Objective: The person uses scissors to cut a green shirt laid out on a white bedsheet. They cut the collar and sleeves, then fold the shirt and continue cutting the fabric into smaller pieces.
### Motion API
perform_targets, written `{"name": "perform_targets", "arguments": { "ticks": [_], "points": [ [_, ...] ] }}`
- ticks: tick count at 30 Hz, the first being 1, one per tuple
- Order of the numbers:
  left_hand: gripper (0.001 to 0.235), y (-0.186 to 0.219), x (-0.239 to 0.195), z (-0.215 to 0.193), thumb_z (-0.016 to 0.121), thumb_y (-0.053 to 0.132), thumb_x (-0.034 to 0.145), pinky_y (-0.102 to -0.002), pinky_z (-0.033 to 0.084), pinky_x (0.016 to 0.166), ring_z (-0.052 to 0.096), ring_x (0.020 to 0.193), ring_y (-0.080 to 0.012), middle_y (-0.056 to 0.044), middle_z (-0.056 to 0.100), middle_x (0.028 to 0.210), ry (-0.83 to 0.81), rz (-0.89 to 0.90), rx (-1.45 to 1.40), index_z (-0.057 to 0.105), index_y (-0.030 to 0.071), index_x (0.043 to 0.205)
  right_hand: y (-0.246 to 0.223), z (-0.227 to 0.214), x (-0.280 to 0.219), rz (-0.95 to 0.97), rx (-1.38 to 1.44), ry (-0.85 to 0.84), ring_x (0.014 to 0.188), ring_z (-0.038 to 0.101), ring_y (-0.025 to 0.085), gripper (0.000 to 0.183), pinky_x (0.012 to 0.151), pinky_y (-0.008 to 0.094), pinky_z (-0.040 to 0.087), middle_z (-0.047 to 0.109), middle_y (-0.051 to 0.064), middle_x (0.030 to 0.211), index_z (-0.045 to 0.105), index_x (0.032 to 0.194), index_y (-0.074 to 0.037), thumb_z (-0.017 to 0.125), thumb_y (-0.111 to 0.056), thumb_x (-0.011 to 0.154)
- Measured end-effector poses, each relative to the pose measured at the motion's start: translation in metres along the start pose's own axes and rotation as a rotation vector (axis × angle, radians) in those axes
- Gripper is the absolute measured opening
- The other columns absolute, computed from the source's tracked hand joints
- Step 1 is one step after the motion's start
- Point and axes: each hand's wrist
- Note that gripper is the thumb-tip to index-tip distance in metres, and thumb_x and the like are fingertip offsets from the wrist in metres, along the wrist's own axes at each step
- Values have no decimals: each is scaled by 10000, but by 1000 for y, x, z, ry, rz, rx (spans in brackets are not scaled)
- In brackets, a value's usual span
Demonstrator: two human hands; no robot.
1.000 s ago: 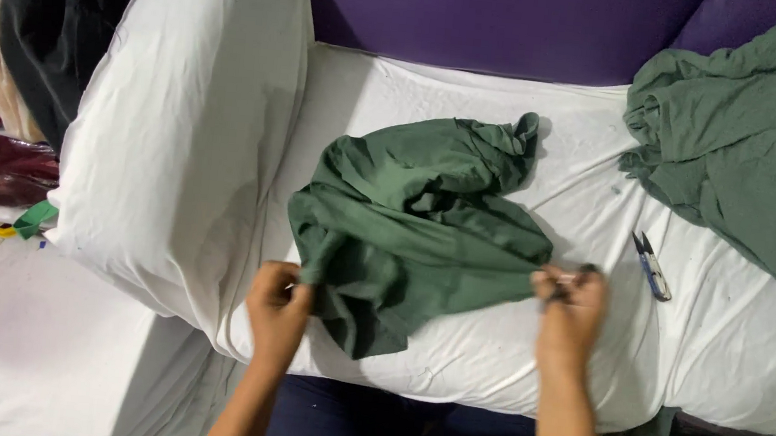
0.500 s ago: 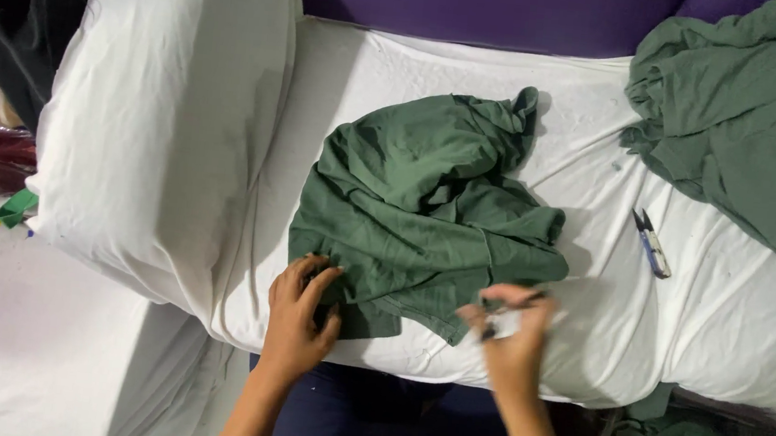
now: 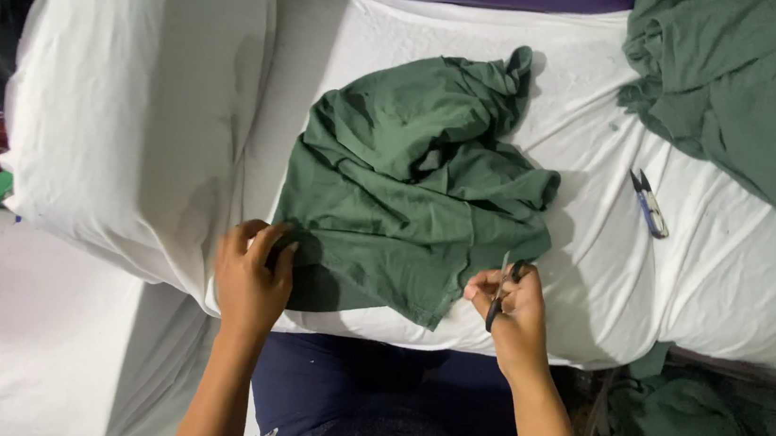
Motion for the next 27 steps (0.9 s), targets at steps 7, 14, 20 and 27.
{"name": "perform_targets", "arguments": {
  "ticks": [7,14,20,27],
  "points": [
    [115,59,-44,-3,702,129,926,-452,515,768,678,839,-385,-144,691,880,-188,-267,-185,742,99,1029,-11,-11,-21,70,53,262,1007,505,142,608,926,304,492,423,59,1146,383,1346,-30,752,-13,863],
    [359,104,-64,46,778,304,899,-351,594,486,730,473,-293,-249,762,721,-675,-1127,-753,783,-46,981,4,-13,-41,58,67,175,846,579,183,723,796,322,568,408,94,1054,439,1317,-31,859,43,733],
    [294,122,-60,71,778,169,909,-285,516,455,667,435,-257,-238,730,648,-548,-1068,-863,685,-100,831,-32,-17,-50,59,-25,37,761,639,167,480,808,323,567,558,115,943,559,1097,-2,903,-29,763],
    [177,87,-106,79,597,115,1010,-369,518,949,705,950,-213,-145,770,986,-302,-1079,-1452,717,-4,1063,12,-22,-62,-21,-146,52,754,733,180,243,724,335,605,731,131,964,638,993,4,829,-21,844]
  ]
}}
Point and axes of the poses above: each hand's wrist, its own x-axis towards the middle knuckle, its own z-axis out of the palm, y = z × x
